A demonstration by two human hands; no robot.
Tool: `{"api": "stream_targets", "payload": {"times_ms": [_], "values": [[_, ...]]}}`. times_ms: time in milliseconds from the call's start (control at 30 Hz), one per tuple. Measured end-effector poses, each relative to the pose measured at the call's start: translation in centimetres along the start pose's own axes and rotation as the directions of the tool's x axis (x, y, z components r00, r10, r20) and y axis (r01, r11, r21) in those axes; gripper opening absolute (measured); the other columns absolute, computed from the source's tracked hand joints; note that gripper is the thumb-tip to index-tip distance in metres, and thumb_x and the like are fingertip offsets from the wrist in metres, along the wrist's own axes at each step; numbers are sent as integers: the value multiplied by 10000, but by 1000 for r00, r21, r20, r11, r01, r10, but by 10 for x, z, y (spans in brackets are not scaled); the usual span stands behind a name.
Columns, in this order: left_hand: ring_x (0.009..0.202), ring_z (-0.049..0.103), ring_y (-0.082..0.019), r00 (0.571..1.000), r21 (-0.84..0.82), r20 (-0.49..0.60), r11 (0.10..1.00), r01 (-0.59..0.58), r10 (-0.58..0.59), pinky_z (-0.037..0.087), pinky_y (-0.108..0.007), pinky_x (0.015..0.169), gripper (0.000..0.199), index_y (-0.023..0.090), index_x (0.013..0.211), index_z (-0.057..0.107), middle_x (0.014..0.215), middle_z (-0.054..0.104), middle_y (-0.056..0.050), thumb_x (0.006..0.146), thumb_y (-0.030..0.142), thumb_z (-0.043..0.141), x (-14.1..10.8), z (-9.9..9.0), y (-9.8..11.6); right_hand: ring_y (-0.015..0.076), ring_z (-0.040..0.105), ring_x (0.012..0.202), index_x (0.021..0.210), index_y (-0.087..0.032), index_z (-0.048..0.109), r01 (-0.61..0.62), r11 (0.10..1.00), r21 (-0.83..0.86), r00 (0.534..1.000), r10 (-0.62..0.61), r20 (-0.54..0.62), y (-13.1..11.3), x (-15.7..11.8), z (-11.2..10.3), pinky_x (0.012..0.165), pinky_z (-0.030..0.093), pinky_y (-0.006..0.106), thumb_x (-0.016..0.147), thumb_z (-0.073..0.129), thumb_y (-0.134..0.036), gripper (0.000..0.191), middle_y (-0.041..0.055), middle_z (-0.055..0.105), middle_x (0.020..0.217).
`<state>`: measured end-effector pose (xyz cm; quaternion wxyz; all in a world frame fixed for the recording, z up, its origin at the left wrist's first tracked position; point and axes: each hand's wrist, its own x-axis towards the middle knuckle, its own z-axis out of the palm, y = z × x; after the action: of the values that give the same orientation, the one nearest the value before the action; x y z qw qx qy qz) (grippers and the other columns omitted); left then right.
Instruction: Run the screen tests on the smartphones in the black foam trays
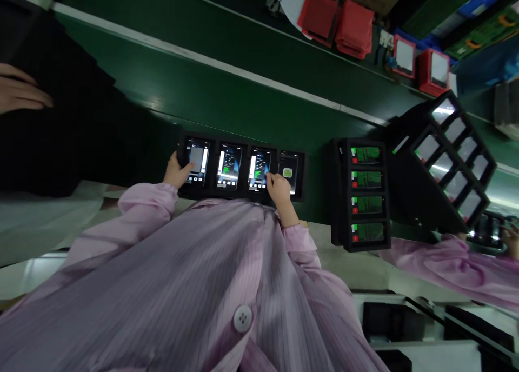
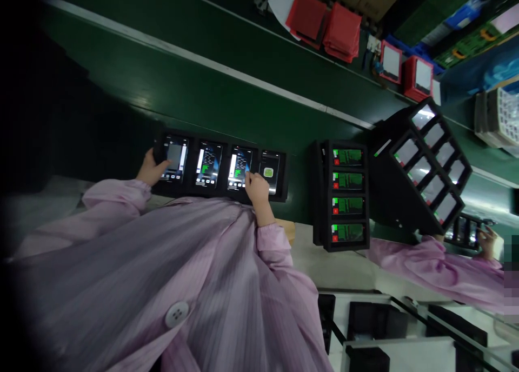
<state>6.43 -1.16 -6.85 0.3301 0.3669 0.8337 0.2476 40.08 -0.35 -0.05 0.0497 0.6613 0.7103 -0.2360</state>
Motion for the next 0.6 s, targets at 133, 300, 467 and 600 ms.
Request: {"api": "stream_targets", "payload": {"times_ms": [133, 300, 467, 600], "values": [[1524, 511, -393, 1000, 74, 3, 997, 26, -26, 446, -532, 1255, 876, 69, 1547, 448, 1548, 563, -250, 760, 265, 781, -1, 0, 2, 197, 749, 1023, 1362, -262, 787, 61, 998, 19, 998, -60, -22, 2, -1, 5, 785, 441, 231, 1169, 438, -367, 413, 88, 785, 1070], [1578, 427, -462, 1000, 181, 6, 983, 15, -17, 435, -581, 1249, 1106, 32, 1600, 366, 1585, 504, -315, 684, 334, 906, -7, -1, 10, 202, 756, 1056, 1472, -302, 720, 61, 998, 13, 998, -61, 5, -4, 0, 10, 807, 464, 233, 1173, 427, -380, 425, 88, 793, 1131], [1577, 446, -425, 1000, 159, 13, 987, 25, -27, 414, -555, 1275, 1021, 38, 1603, 379, 1576, 527, -297, 755, 336, 864, -7, -2, 12, 223, 765, 1090, 1489, -331, 707, 38, 999, 19, 999, -38, 37, -7, 1, 6, 815, 498, 252, 1170, 414, -374, 435, 90, 798, 1174], [1540, 495, -402, 999, 95, 12, 995, 31, -32, 430, -561, 1263, 926, 78, 1582, 426, 1558, 553, -266, 787, 337, 821, 1, 0, 3, 221, 770, 1096, 1419, -283, 759, -10, 1000, 22, 1000, 10, 10, -8, 1, 3, 836, 510, 246, 1170, 430, -350, 418, 104, 809, 1172]]}}
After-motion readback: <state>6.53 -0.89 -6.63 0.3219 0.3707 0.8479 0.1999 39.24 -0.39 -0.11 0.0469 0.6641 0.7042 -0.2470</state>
